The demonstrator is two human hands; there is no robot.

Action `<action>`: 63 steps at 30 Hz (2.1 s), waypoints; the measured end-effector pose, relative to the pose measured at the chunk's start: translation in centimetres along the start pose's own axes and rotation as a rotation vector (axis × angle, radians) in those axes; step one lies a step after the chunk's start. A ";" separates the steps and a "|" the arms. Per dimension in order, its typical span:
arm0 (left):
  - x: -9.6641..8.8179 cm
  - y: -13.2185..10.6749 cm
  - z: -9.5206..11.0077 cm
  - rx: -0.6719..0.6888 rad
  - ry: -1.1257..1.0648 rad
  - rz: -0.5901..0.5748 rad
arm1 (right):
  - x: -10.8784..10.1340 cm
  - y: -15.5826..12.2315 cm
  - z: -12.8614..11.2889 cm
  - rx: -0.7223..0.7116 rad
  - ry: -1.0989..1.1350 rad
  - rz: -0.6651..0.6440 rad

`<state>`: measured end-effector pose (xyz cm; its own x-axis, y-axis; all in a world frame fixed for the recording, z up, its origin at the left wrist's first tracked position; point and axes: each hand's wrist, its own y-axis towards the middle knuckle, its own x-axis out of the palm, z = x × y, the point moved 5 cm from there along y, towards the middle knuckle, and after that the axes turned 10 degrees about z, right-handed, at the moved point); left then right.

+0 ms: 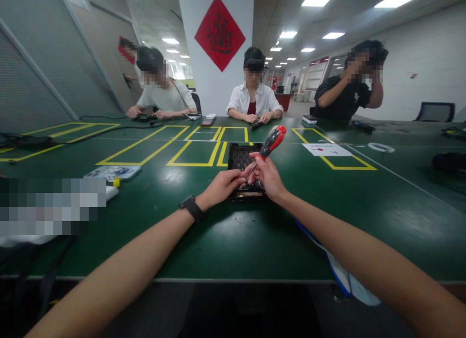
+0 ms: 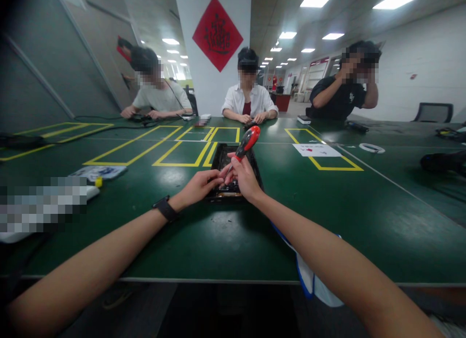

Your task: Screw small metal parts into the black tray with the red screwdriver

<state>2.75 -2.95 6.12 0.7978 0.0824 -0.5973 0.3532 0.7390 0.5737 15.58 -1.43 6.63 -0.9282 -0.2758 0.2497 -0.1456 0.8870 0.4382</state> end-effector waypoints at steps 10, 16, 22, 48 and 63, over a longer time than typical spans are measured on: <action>-0.1 0.0 -0.1 -0.029 0.012 0.052 | 0.1 -0.2 -0.3 -0.007 -0.006 -0.015; 0.0 0.0 0.2 0.016 0.029 0.027 | -0.1 0.0 0.0 -0.010 -0.022 -0.001; -0.1 0.1 -0.1 -0.047 0.074 0.075 | 0.0 -0.1 -0.1 -0.036 -0.033 -0.012; -0.3 0.0 0.8 0.144 0.120 0.040 | 0.5 -0.6 -0.7 -0.079 -0.053 -0.056; 0.3 -0.5 -0.4 -0.163 -0.216 0.077 | 0.4 -0.5 -0.8 -0.082 -0.065 -0.032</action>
<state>2.60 -3.00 5.47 0.9112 0.0105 -0.4119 0.2185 0.8353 0.5046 15.54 -2.25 7.17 -0.9442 -0.2766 0.1789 -0.1498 0.8443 0.5146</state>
